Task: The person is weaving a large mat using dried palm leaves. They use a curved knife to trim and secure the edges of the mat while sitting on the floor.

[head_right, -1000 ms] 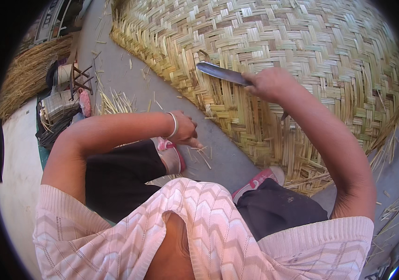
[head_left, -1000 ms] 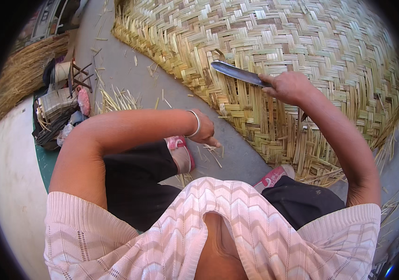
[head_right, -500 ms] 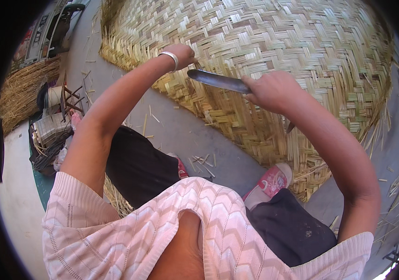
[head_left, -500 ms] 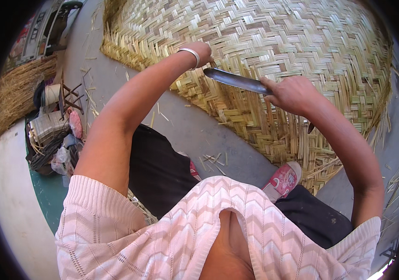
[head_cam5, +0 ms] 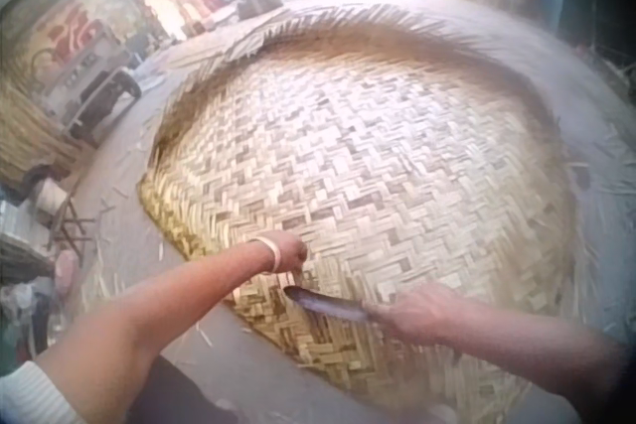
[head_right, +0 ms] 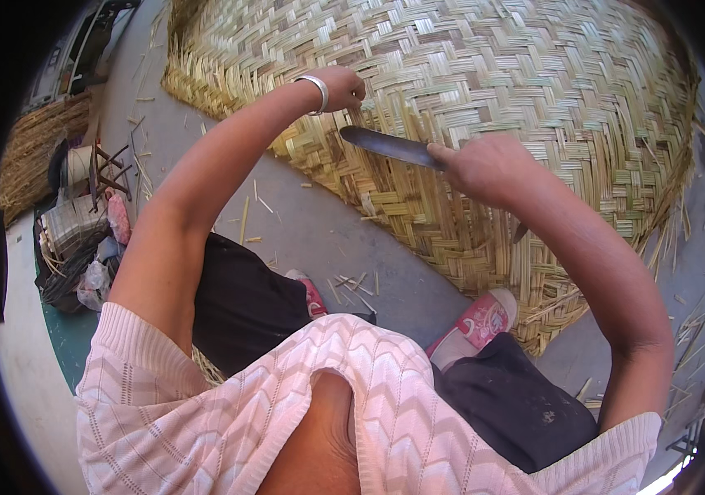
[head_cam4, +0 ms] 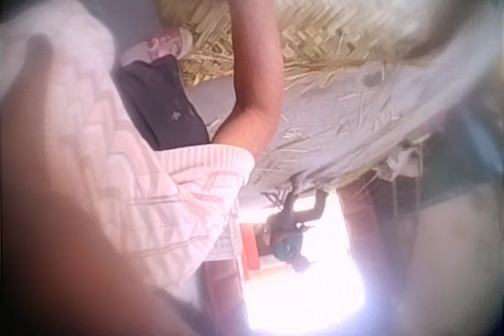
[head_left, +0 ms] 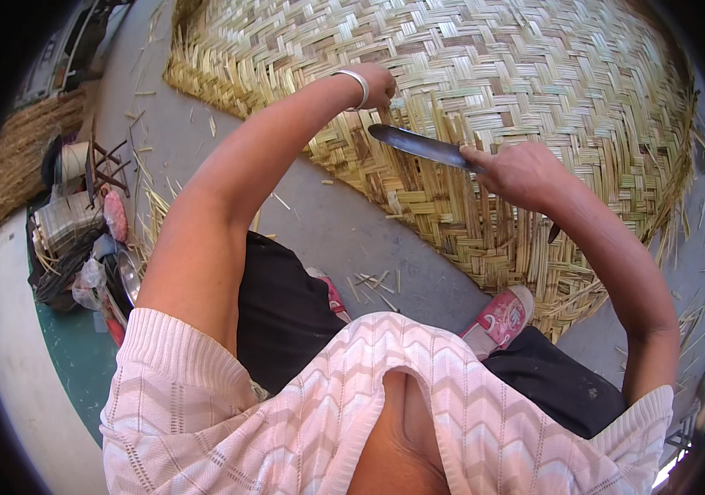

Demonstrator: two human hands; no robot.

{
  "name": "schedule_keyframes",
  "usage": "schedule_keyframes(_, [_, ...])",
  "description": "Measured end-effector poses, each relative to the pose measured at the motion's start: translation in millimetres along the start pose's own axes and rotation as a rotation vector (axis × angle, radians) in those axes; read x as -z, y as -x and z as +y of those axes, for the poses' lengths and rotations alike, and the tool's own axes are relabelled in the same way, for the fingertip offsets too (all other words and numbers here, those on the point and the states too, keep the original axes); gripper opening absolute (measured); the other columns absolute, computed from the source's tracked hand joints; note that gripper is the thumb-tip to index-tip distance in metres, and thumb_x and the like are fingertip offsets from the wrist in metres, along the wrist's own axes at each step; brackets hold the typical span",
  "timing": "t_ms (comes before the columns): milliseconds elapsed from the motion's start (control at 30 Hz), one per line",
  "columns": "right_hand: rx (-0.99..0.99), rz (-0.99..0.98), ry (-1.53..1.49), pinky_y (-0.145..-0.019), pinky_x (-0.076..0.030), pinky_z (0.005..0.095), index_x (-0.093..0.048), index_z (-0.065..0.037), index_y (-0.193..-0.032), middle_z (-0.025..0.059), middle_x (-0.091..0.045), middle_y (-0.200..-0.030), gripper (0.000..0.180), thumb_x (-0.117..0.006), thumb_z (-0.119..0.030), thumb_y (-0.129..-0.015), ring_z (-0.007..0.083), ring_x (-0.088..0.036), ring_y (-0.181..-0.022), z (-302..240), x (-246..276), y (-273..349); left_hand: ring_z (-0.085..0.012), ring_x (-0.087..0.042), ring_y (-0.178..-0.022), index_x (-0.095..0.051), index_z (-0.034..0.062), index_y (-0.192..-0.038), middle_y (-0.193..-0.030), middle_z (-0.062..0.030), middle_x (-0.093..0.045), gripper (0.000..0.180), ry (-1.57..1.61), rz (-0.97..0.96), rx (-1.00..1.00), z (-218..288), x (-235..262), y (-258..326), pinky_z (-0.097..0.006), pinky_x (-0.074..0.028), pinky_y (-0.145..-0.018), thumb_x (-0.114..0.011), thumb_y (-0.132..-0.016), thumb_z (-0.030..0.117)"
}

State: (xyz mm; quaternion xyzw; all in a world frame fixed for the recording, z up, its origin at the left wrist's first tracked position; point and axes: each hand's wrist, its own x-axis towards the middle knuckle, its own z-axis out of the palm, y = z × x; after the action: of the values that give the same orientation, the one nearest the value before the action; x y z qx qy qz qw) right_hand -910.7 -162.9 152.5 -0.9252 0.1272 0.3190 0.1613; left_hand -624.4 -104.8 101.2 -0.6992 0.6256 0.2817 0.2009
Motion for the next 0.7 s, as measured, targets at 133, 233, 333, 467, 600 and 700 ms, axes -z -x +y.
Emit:
schedule_keyframes(133, [0.030, -0.018, 0.006, -0.065, -0.053, 0.0439, -0.048, -0.026, -0.142, 0.0135, -0.067, -0.084, 0.045, -0.048, -0.030, -0.098, 0.0303, -0.068, -0.077, -5, -7, 5, -0.0331, -0.067, -0.090, -0.073, 0.0113, -0.092, -0.095, -0.0125, -0.071, 0.018, -0.149, -0.033, -0.007, 11, 0, -4, -0.042, -0.053, -0.078, -0.063, -0.080, 0.020])
schedule_keyframes(233, [0.036, -0.013, -0.016, -0.065, -0.052, 0.0446, -0.046, -0.027, -0.143, 0.0134, -0.067, -0.084, 0.045, -0.048, -0.032, -0.098, 0.0305, -0.068, -0.077, -3, -12, 5, -0.0340, -0.067, -0.089, -0.072, 0.0102, -0.092, -0.095, -0.0134, -0.071, 0.017, -0.247, -0.061, -0.056, 14, 3, -7, -0.042, -0.053, -0.077, -0.061, -0.080, 0.015])
schedule_keyframes(333, [0.034, 0.009, -0.044, -0.065, -0.052, 0.0454, -0.044, -0.027, -0.144, 0.0133, -0.068, -0.085, 0.047, -0.048, -0.035, -0.098, 0.0308, -0.068, -0.076, -1, -15, 4, -0.0344, -0.067, -0.089, -0.071, 0.0093, -0.092, -0.093, -0.0139, -0.070, 0.016, -0.256, 0.003, -0.113, 16, 2, -7, -0.043, -0.053, -0.077, -0.061, -0.080, 0.012])
schedule_keyframes(467, [-0.047, -0.001, -0.133, -0.066, -0.051, 0.0455, -0.043, -0.025, -0.144, 0.0136, -0.069, -0.087, 0.048, -0.047, -0.039, -0.098, 0.0313, -0.068, -0.079, 3, -11, -2, -0.0345, -0.067, -0.089, -0.070, 0.0084, -0.092, -0.090, -0.0137, -0.070, 0.014, -0.252, 0.125, -0.224, 17, -2, -7, -0.044, -0.053, -0.077, -0.061, -0.082, 0.013])
schedule_keyframes(600, [-0.045, 0.050, -0.114, -0.070, -0.051, 0.0460, -0.044, -0.023, -0.143, 0.0135, -0.069, -0.090, 0.048, -0.045, -0.041, -0.099, 0.0318, -0.067, -0.083, 8, -7, -9, -0.0350, -0.067, -0.089, -0.069, 0.0076, -0.091, -0.089, -0.0145, -0.069, 0.014, -0.258, 0.094, -0.158, 14, -5, -10, -0.044, -0.053, -0.077, -0.061, -0.083, 0.016])
schedule_keyframes(700, [-0.048, 0.021, -0.137, -0.073, -0.051, 0.0464, -0.043, -0.023, -0.144, 0.0138, -0.069, -0.094, 0.048, -0.042, -0.042, -0.100, 0.0320, -0.067, -0.087, 9, -8, -16, -0.0350, -0.067, -0.088, -0.069, 0.0076, -0.091, -0.089, -0.0150, -0.070, 0.016, -0.278, 0.087, -0.103, 8, -9, -11, -0.045, -0.053, -0.076, -0.063, -0.086, 0.022])
